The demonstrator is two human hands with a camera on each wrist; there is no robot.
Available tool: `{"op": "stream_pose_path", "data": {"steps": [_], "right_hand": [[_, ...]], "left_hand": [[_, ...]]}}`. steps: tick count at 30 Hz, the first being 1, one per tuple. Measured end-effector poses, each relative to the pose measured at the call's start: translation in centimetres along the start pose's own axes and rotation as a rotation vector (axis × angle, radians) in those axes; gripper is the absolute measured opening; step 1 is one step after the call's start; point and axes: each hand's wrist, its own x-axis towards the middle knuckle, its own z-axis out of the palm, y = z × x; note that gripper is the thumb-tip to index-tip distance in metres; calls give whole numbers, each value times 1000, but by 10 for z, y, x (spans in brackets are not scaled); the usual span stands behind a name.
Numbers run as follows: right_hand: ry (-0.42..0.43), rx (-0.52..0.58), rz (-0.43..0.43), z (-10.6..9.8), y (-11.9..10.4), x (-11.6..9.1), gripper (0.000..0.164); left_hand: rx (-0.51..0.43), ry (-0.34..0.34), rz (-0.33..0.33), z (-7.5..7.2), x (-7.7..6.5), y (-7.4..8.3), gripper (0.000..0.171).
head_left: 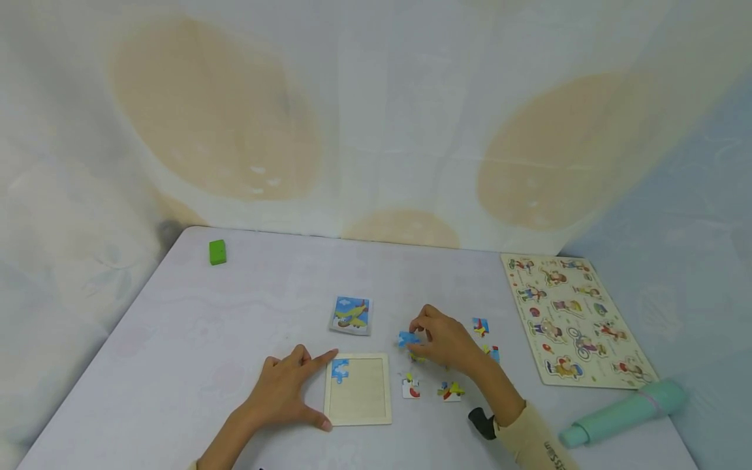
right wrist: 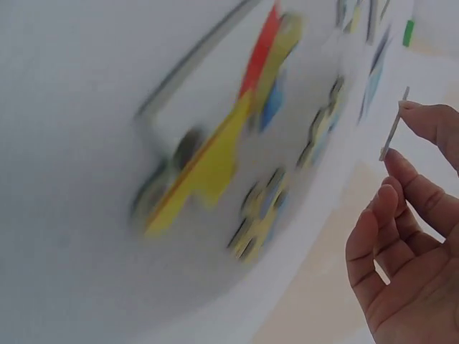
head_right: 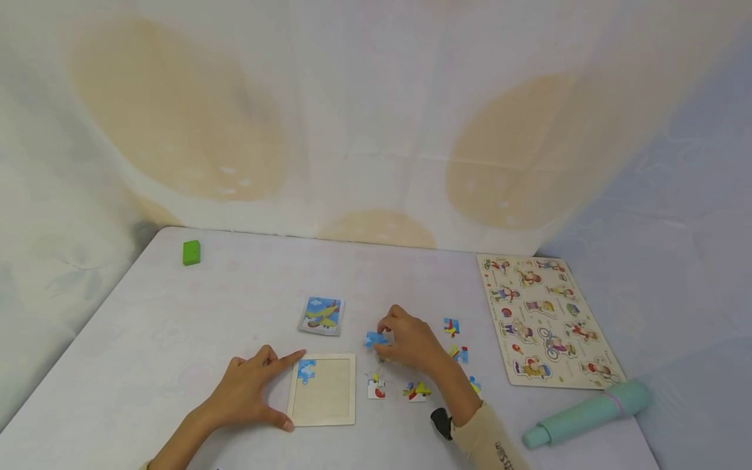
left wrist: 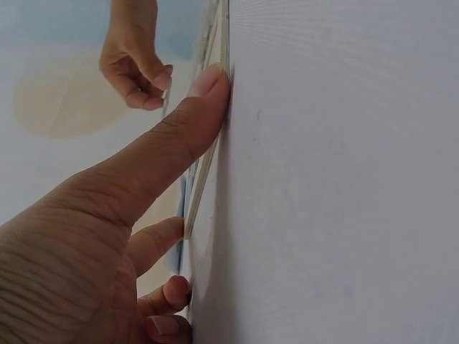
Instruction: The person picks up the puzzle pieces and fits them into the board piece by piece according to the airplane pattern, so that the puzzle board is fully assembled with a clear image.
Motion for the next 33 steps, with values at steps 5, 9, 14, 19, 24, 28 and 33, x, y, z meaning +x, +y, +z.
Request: {"op": "stream_pose_path", "data": {"steps": [5,9,14,19,24,28,33], "right_hand": [[-8,-8,-68,6,-13,-1,21],[-23,4,-94,9,-22,-1,21],[-51,-3,-97,14,-30,-1,21],[-80,-32,-146,22,-37,0,22],[-102,-23,-170,28,-48,2,24],[-114,-37,-204,34,-54,4,24],[-93,-91,-247,42,-58,6,22]], "left_hand": [[-6,-4,-2,0,0,-1,112],[-3,-8,-8,0,1,-1,112],[0,-14,-12,1,1,-2,113],[-2,-12,-15,2,1,-3,113],[6,-21,-28,2,1,-5,113],[1,-15,-28,2,0,-5,112],[-9,-20,-21,3,1,-6,112]]}}
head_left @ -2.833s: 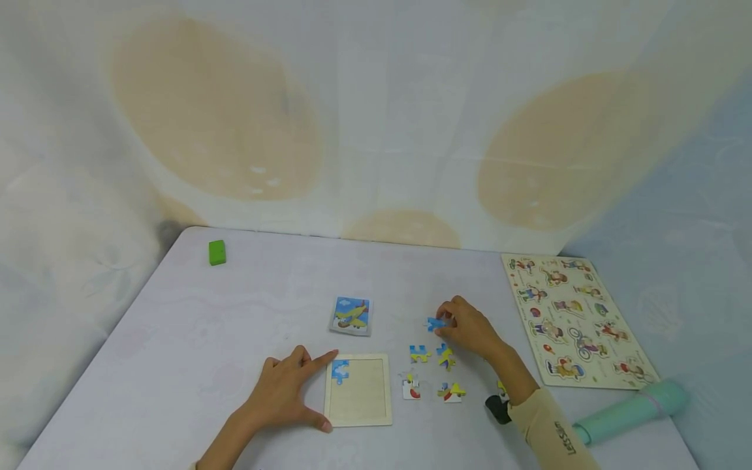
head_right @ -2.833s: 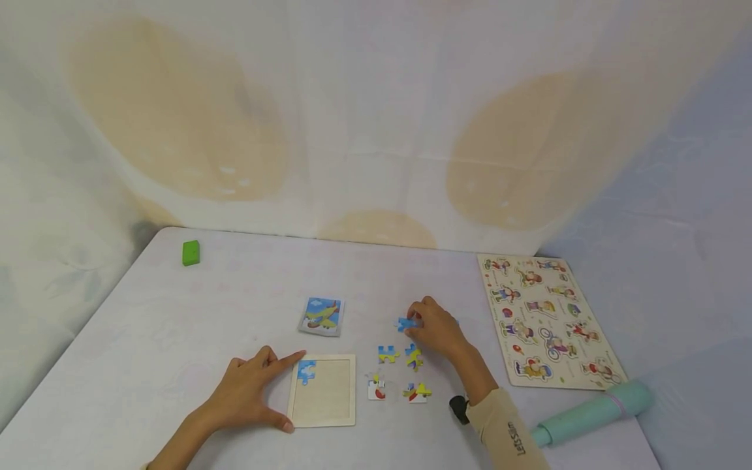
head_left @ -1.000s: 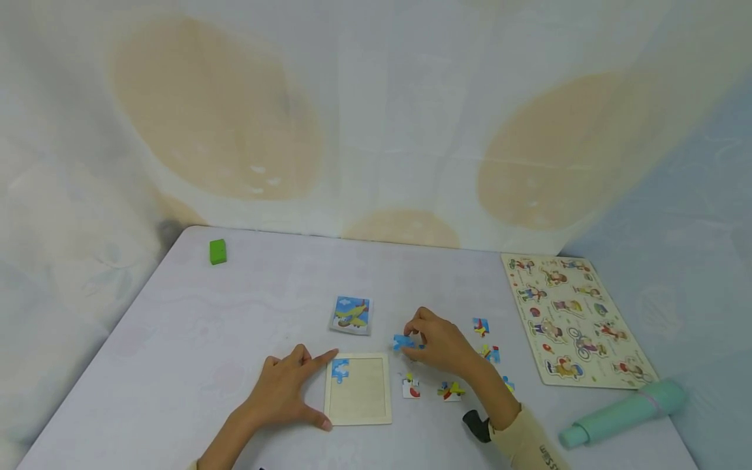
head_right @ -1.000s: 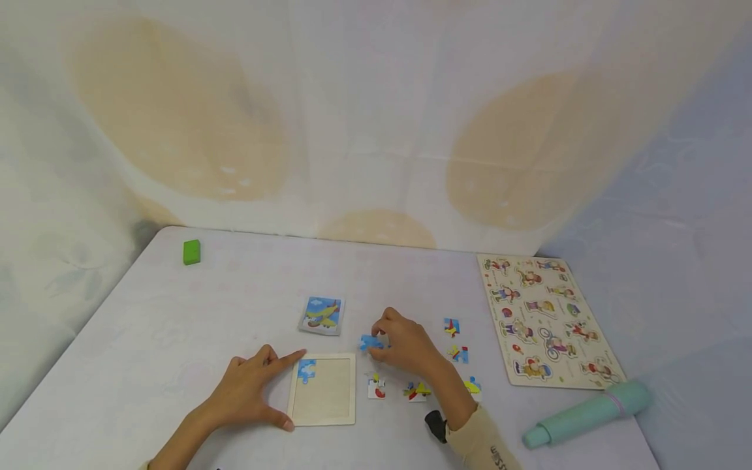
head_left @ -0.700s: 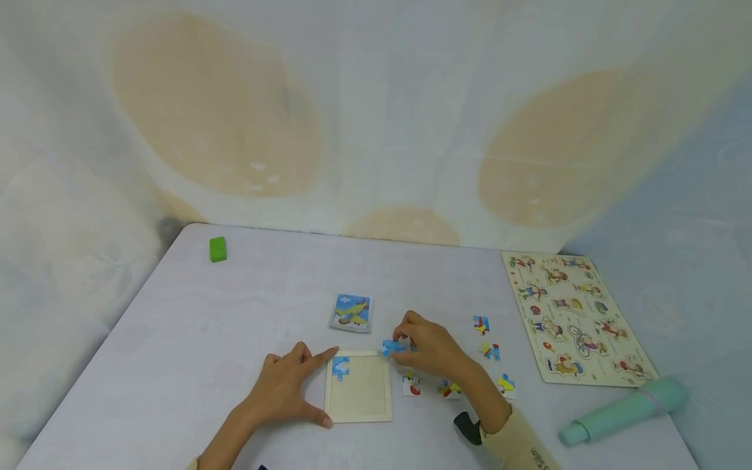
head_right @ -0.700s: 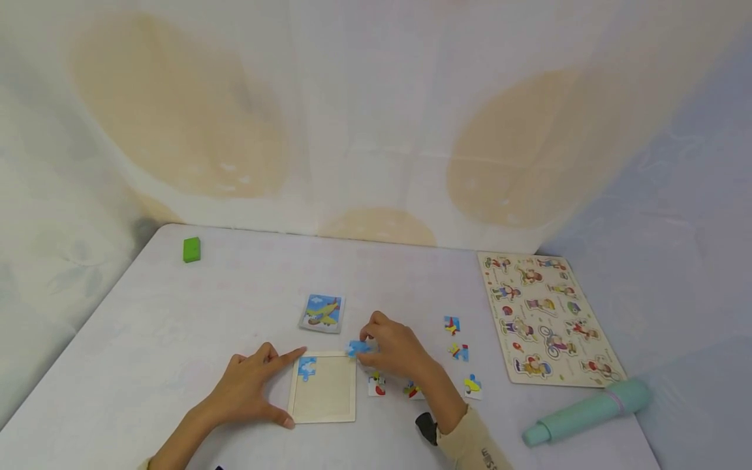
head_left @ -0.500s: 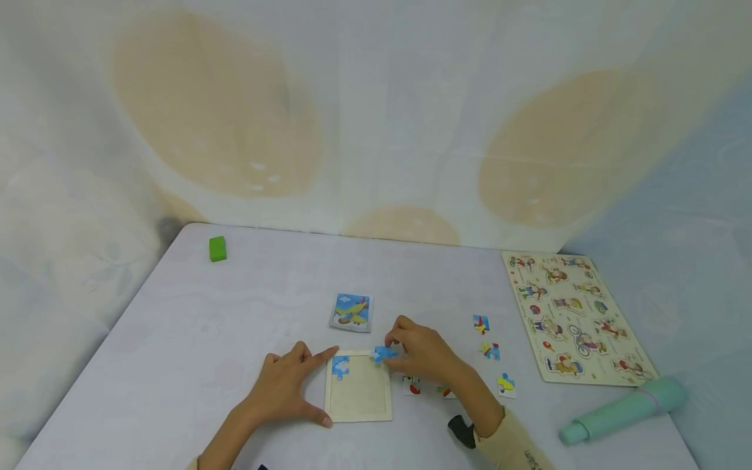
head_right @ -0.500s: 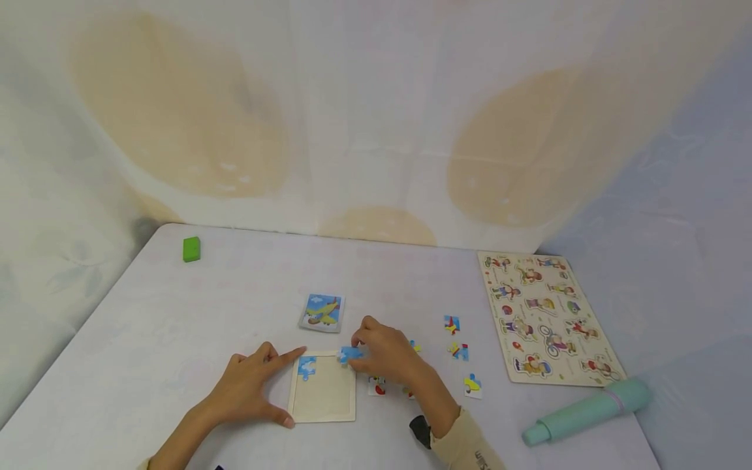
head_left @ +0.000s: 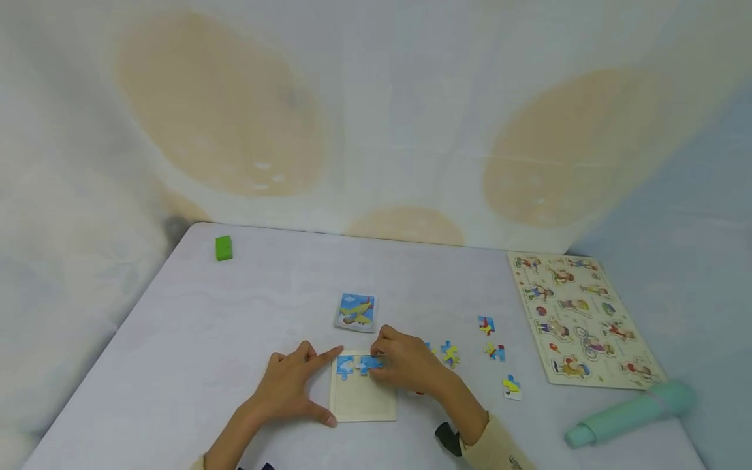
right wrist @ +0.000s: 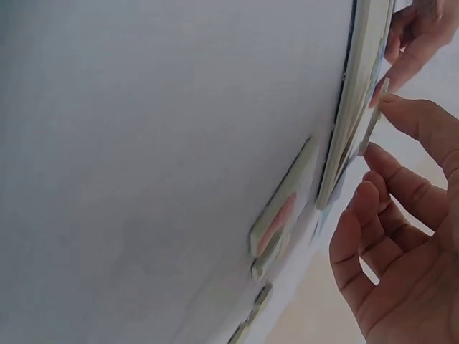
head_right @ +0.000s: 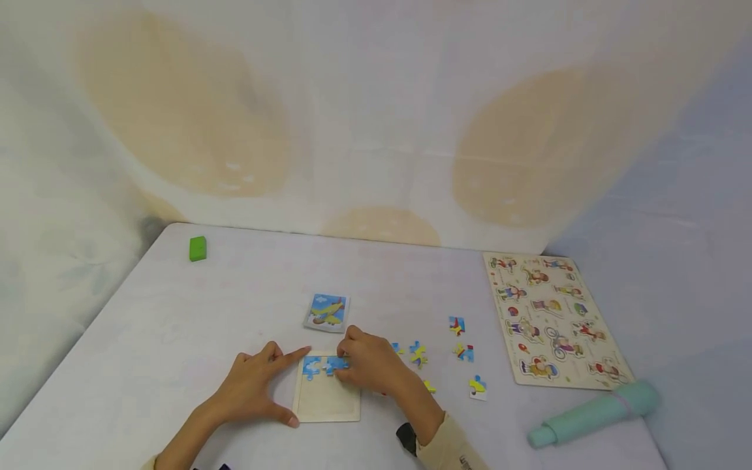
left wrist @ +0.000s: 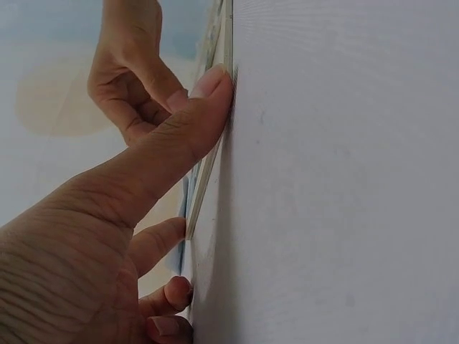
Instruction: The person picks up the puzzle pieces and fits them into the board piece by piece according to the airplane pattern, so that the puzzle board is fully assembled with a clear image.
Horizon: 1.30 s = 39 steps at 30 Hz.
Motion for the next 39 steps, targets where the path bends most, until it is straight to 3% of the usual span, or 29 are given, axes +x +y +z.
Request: {"op": "stream_pose_path", "data": {"steps": [12,19,24,31,39], "right_hand": [[-3,-73,0,5,-7,5,28],[-9,-102,-10,2,-8,-6,39],[-45,-244,-32,3,-8,-19,49],[-7,-446,-93,10,-14,-26,52],[22,-523,-90,12,-23,-27,53]], "left_hand": [[12,3,-1,2,0,1,113],[-5,7,5,2,-1,1,112],[-1,14,13,1,-1,1,112],[4,9,16,-1,1,4,112],[-2,10,6,-2,0,5,112]]}}
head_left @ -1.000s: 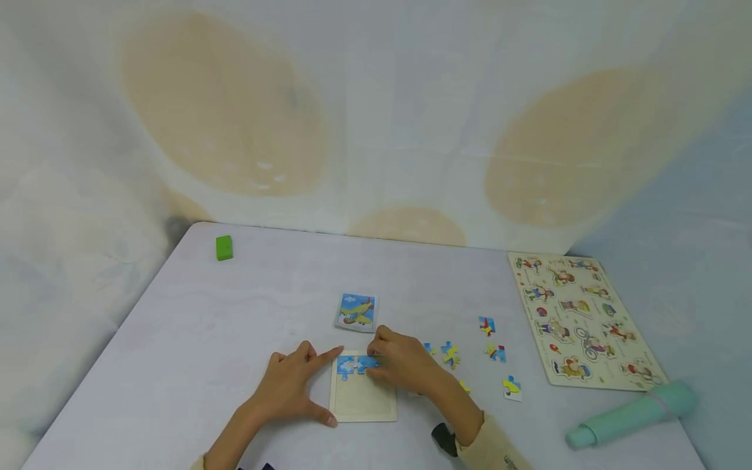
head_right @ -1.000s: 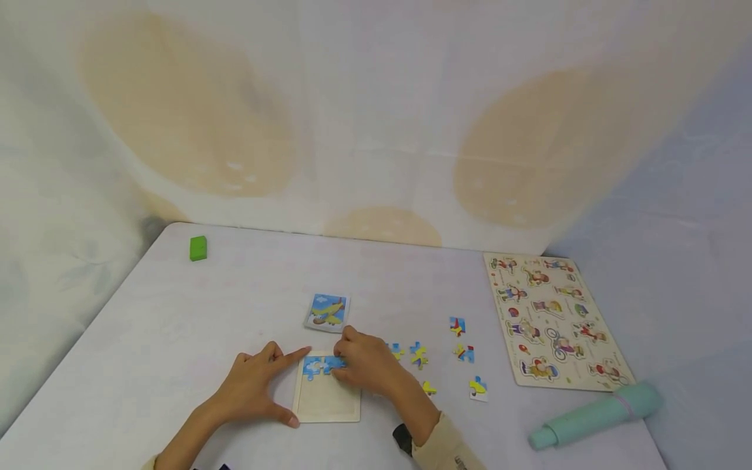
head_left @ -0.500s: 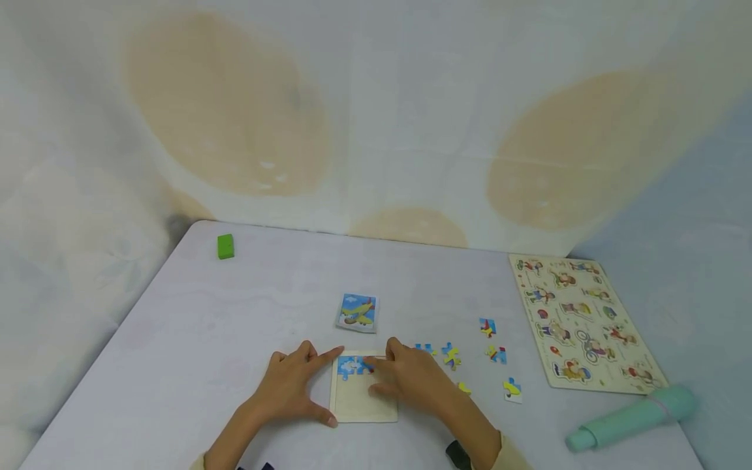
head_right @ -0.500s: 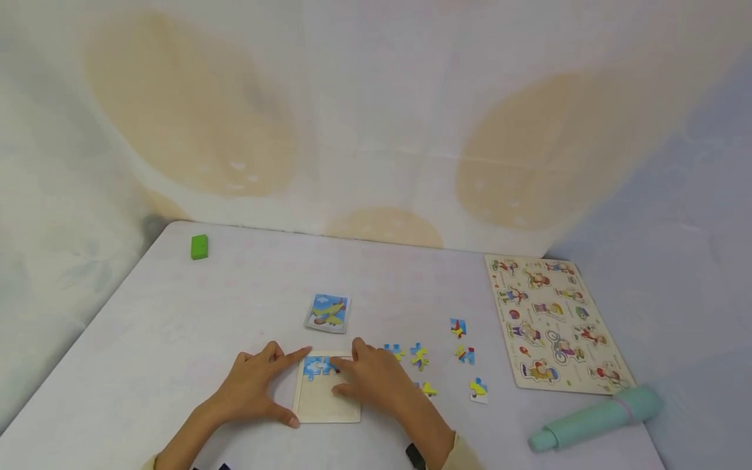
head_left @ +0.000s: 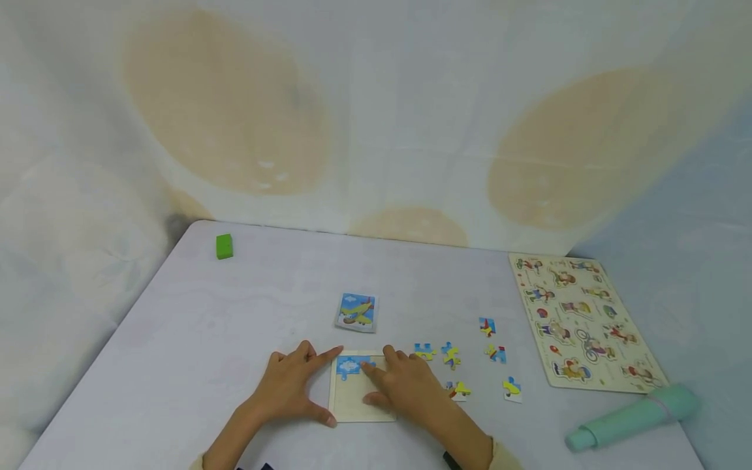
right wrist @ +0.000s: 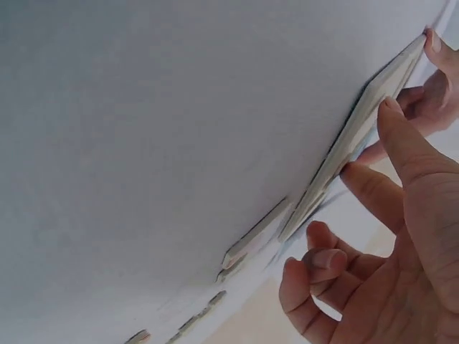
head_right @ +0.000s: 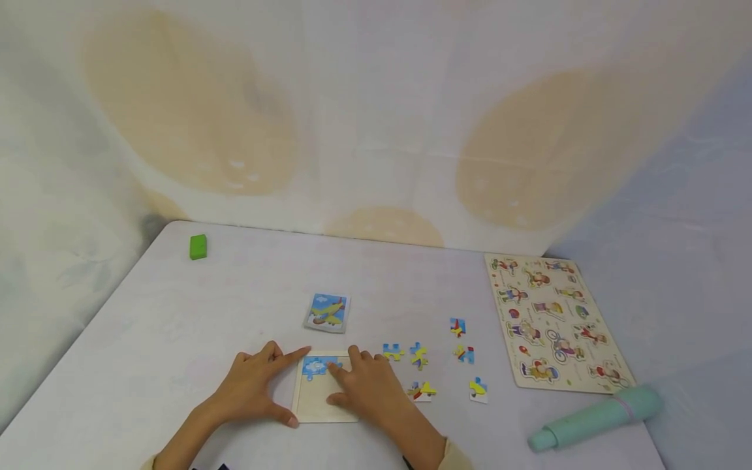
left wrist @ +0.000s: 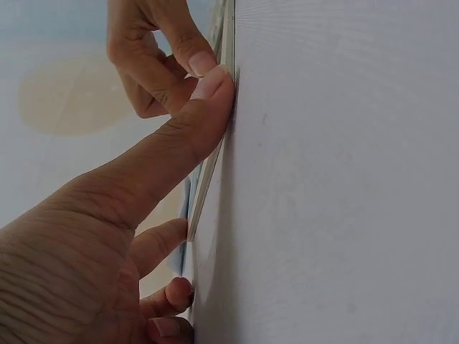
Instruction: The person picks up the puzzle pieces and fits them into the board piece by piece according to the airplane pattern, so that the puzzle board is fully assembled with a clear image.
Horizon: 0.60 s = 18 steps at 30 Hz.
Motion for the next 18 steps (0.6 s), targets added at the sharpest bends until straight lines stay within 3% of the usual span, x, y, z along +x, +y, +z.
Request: {"op": "stream_pose_path", "data": {"steps": [5,8,18], "right_hand": [[-64,67,35,-3,3,-2,61],[-82,186,76,-5,11,-4,64],[11,612,291,-14,72,-24,46]], "left_hand": [[4,5,5,2,0,0,113],[10,1,2,3,0,-1,113],[24,-1,-10,4,-1,-2,113]]}}
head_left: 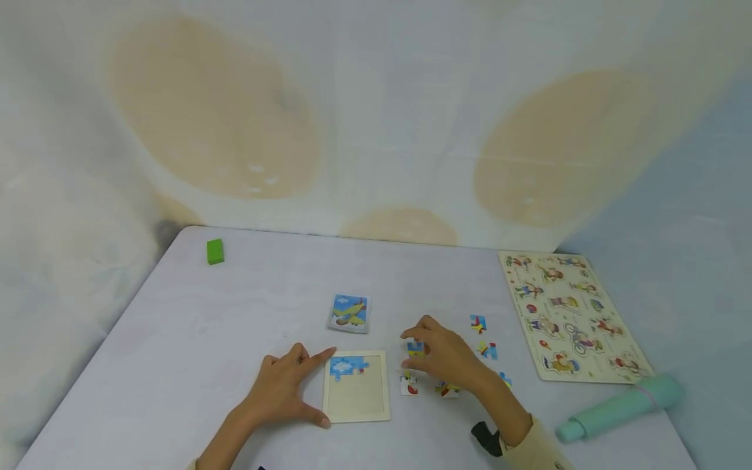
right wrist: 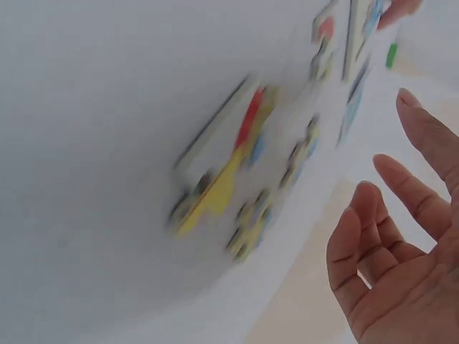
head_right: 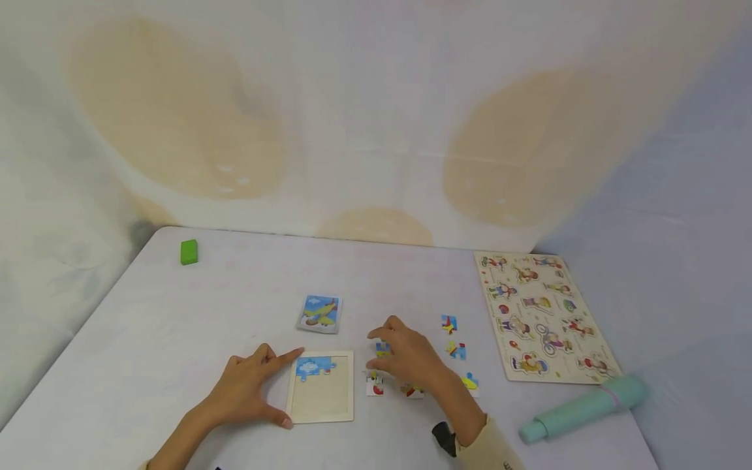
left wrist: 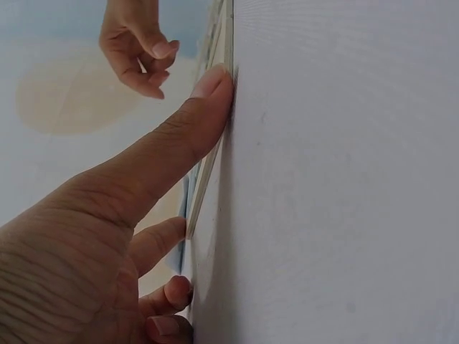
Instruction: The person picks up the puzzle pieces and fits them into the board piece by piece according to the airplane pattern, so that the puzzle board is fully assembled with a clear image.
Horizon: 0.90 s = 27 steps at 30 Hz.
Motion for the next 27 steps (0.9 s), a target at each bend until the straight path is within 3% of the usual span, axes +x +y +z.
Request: {"op": "stream_pose_path", "data": {"steps": [7,18,27], "right_hand": [[17,167,147,-15,38,2,39],[72,123,249,-42,92,-6,43],[42,141,321,-52,120,-13,43]], "left_hand": [[-4,3,-4,-2,0,0,113],[-10,-9,-14,-2,0,0,113],[-21,16,-2,-4,0,1,115]]}}
